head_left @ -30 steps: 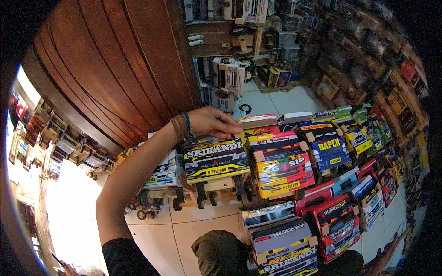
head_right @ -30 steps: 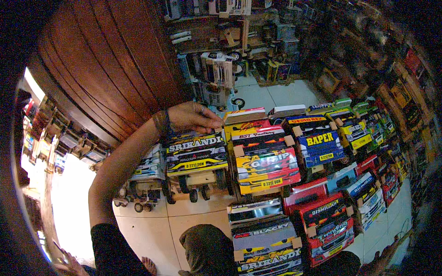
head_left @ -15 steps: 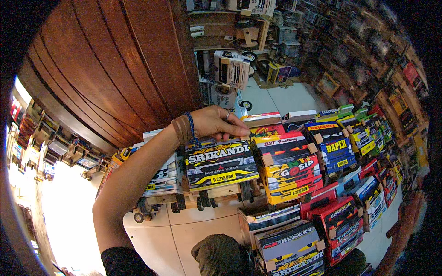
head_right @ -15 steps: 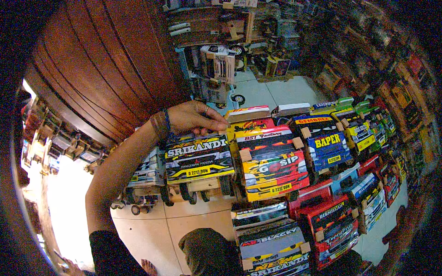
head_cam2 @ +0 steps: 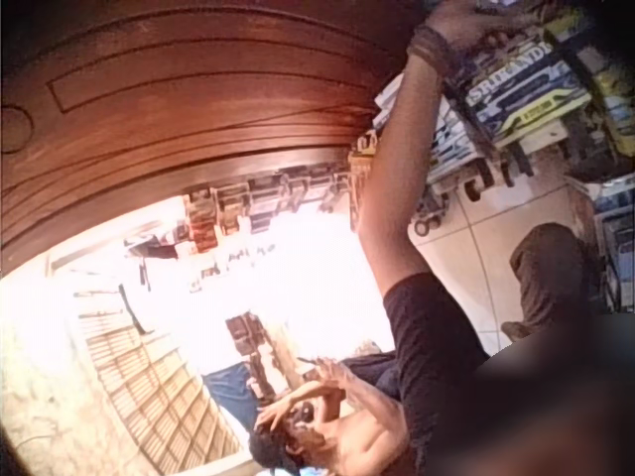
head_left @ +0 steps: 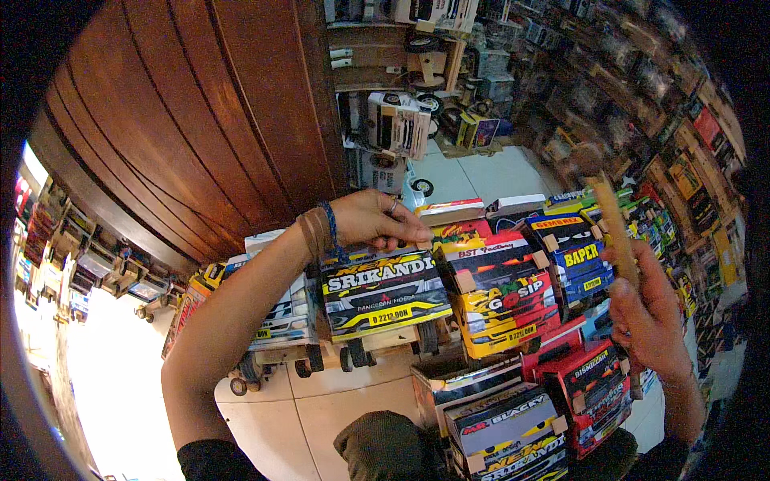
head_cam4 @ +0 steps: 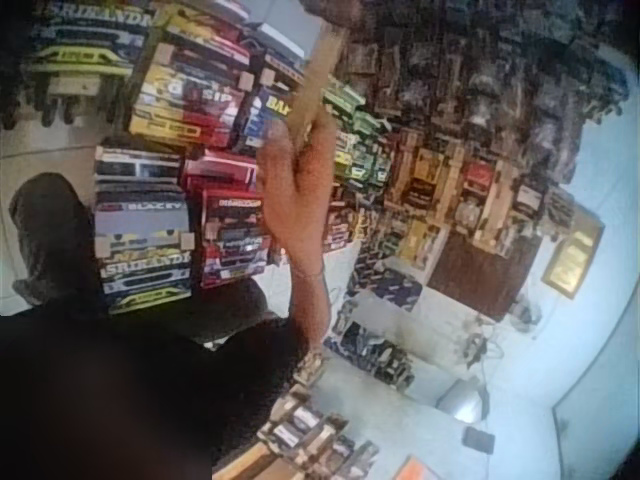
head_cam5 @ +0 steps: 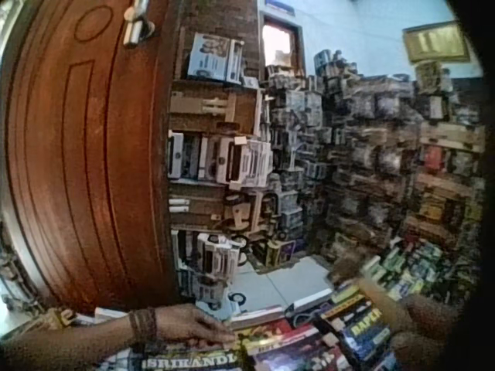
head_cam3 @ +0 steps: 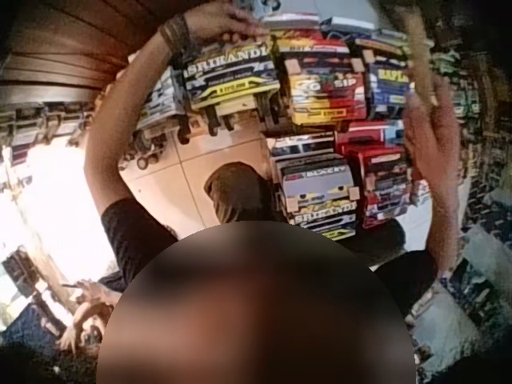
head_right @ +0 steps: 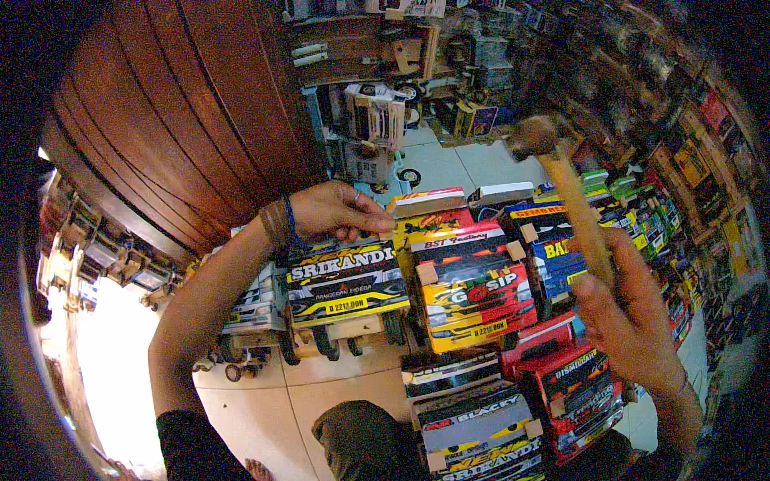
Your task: The person assembles small wooden toy trucks by inserting wooden pegs into pre-drilled holes and tapping them with a small hammer. The person handles multiple trucks one at a time, repeatedly picking up pegs from a nearby box and securing them into the truck bodies.
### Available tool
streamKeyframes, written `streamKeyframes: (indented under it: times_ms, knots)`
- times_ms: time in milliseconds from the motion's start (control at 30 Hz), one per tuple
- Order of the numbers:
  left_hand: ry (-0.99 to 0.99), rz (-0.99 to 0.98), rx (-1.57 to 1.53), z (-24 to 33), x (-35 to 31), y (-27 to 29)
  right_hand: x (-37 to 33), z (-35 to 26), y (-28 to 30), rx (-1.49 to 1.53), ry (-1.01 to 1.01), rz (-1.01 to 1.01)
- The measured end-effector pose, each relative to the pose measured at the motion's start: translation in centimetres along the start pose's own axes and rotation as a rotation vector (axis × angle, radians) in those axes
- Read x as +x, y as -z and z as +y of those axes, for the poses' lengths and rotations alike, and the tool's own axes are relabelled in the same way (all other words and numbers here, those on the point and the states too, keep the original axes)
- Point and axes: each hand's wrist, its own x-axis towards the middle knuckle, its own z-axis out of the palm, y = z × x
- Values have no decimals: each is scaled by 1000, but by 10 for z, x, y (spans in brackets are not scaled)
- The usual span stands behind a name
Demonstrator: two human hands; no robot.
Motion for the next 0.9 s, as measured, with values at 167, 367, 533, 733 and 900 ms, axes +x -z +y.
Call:
streamKeyframes:
  times_ms: [167,367,533,733,900]
  knots:
    - [-10,-7,42,2,-2,1,18,-7,-15,36,70,-180]
    - [-11,17,54,-1,-2,1,32,-7,-31,-90,207,-261]
    - [-33,-18,23,-9,5,4,44,-1,-44,-264,416,-320]
    - [-75,-11,86,-13,7,8,55,2,-59,-595,567,-427]
    - [-73,8,146,-13,6,8,57,-1,-64,-654,634,-419]
